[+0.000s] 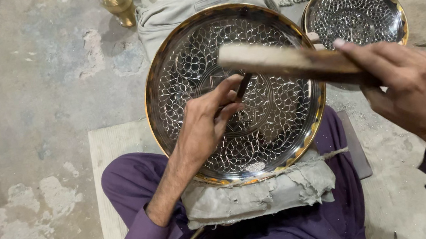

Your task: The person sits on the floor with a large brass tray resting on a cushion, holding a chisel against the tray's central star motif and striking it with a wooden mallet to deepen the engraved pattern, repositioning the chisel repeatedly across the design.

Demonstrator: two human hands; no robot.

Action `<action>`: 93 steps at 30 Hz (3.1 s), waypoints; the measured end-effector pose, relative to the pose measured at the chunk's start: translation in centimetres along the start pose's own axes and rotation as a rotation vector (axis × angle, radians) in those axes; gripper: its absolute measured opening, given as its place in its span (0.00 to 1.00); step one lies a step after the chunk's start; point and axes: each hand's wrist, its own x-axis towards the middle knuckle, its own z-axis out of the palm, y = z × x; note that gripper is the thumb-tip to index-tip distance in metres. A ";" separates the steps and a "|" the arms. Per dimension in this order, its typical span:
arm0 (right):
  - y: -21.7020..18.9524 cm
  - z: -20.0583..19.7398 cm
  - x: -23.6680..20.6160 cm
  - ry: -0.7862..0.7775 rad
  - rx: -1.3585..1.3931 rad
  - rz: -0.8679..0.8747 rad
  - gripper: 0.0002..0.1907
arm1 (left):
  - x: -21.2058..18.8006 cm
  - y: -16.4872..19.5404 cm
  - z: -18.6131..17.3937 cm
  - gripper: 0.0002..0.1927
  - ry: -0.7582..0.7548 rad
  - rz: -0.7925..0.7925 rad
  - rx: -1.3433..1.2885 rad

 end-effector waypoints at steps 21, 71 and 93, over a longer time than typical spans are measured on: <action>-3.7 -1.4 5.7 -0.198 -0.090 -0.055 0.32 | -1.3 1.3 0.3 0.28 0.143 -0.113 -0.057; -2.3 -2.0 4.3 -0.075 0.270 -0.015 0.36 | -2.4 1.6 -0.1 0.28 0.244 -0.117 -0.144; -0.9 -1.1 1.6 0.031 0.357 -0.091 0.35 | -1.5 2.2 -1.0 0.30 0.055 -0.061 -0.075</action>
